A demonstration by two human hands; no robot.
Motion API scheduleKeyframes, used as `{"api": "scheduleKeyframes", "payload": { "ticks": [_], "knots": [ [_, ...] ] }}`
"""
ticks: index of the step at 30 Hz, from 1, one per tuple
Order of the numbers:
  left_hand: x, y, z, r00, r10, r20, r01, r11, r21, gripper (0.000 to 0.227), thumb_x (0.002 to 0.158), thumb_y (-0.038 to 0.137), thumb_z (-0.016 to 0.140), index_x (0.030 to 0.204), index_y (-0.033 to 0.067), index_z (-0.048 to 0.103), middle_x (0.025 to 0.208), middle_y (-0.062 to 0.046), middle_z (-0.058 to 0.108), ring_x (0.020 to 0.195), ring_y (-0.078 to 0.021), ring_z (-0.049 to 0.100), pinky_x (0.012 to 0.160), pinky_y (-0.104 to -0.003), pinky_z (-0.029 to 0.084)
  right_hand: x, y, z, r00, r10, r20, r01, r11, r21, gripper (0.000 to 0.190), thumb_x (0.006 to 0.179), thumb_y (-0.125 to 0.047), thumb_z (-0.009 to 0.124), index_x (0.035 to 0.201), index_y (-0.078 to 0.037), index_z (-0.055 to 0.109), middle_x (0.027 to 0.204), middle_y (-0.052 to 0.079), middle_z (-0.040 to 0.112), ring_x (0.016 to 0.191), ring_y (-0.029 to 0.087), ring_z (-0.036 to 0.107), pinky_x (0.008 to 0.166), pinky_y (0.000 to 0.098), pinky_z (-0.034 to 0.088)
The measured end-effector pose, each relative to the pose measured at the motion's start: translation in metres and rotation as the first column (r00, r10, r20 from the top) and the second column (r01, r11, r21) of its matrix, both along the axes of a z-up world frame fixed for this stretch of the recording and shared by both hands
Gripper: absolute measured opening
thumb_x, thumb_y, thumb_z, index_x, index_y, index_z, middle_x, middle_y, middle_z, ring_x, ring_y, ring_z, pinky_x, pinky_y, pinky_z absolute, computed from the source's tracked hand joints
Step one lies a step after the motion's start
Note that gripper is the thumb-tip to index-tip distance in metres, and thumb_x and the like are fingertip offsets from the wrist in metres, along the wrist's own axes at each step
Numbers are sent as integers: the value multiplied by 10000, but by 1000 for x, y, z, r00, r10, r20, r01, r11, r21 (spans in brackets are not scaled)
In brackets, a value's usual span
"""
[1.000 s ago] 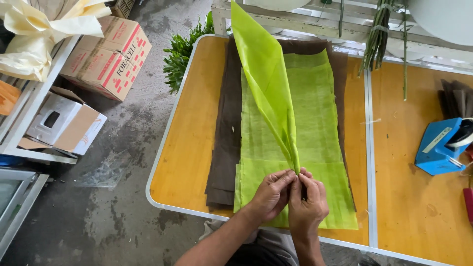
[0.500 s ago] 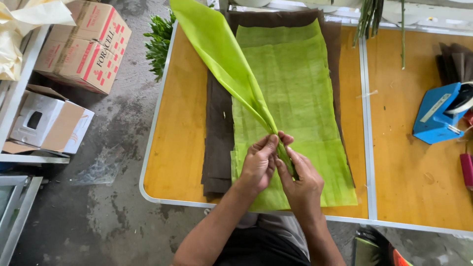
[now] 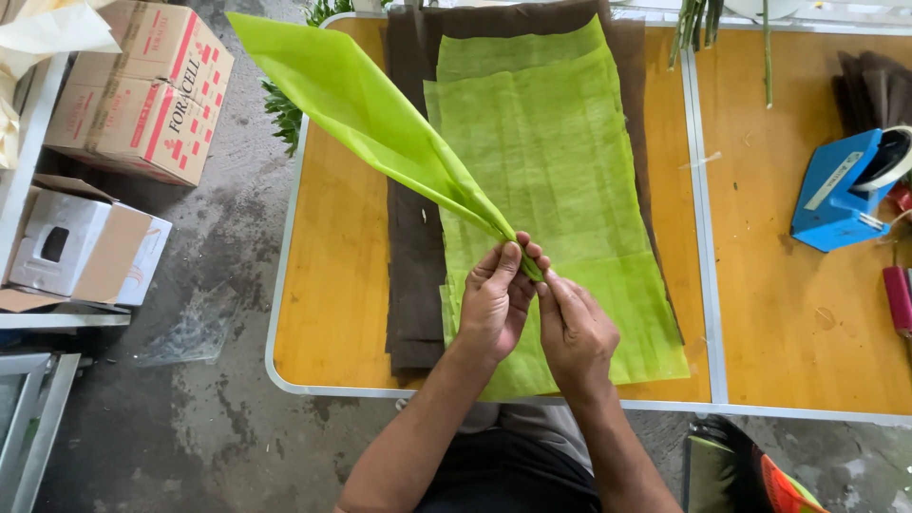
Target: The person folds a sheet of green tissue paper around a flower stem on a wooden table, tucking the edges to form a cone shape. They secure the wrapped stem with a piece of tape and then place the finished bundle aside before picking up another sheet of paper.
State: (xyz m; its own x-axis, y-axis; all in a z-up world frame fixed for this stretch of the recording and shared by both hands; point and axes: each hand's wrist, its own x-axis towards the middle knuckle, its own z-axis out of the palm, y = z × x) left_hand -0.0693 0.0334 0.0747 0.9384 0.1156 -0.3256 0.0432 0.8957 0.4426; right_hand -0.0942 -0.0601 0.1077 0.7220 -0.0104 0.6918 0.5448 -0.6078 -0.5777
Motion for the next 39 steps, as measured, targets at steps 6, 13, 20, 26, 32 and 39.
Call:
{"api": "scheduleKeyframes", "payload": {
  "ticks": [6, 13, 20, 26, 32, 39],
  "knots": [
    [-2, -5, -14, 1000, 28, -6, -28, 997, -69, 229, 1028, 149, 639, 1205, 16, 698, 1027, -161, 758, 973, -305, 758, 930, -452, 633, -2, -9, 2, 994, 51, -92, -37, 989, 147, 96, 921, 6, 782, 1016, 15, 782, 925, 157, 781, 744, 283, 762, 616, 336, 609],
    [-2, -10, 1, 990, 144, 0, -143, 982, -121, 242, 1029, 156, 621, 1214, 11, 681, 1070, -170, 749, 1049, -336, 734, 1010, -543, 599, 6, -27, -4, 992, 75, 97, -77, 997, 21, 124, 816, 46, 862, 902, -10, 791, 1021, 158, 724, 818, 262, 748, 714, 340, 649],
    [-2, -16, -14, 985, 169, 33, -162, 972, -169, 220, 1041, 146, 604, 1201, 21, 686, 1090, -175, 748, 1065, -351, 730, 1034, -580, 582, 9, -35, -8, 984, 172, 39, -172, 985, 19, 61, 928, -6, 779, 953, 25, 732, 1023, 166, 678, 935, 326, 720, 838, 416, 607],
    [-9, -8, -4, 977, 142, 157, -111, 975, -194, 139, 1054, 141, 598, 1122, 37, 661, 1037, -139, 709, 1021, -273, 713, 1030, -517, 586, 1, -39, 4, 923, 230, -309, -191, 970, 152, 180, 925, -59, 771, 836, 16, 634, 1048, 154, 676, 979, 225, 670, 804, 294, 571],
    [-12, -6, -1, 976, 105, 189, -65, 976, -207, 153, 1096, 110, 548, 1155, 14, 651, 1054, -133, 700, 1051, -287, 705, 1062, -525, 573, 3, -40, 12, 835, 226, -502, -101, 959, 264, 249, 903, -63, 799, 728, -20, 627, 953, 124, 711, 876, 159, 664, 738, 252, 554],
    [-12, -3, -4, 985, 79, 151, -48, 979, -197, 152, 1097, 108, 549, 1164, 21, 654, 1052, -121, 690, 1044, -272, 691, 1048, -530, 586, 4, -45, 7, 701, 437, -564, -57, 822, 566, 160, 909, 62, 713, 1050, 40, 638, 910, 194, 737, 746, 237, 728, 710, 300, 615]
  ]
}}
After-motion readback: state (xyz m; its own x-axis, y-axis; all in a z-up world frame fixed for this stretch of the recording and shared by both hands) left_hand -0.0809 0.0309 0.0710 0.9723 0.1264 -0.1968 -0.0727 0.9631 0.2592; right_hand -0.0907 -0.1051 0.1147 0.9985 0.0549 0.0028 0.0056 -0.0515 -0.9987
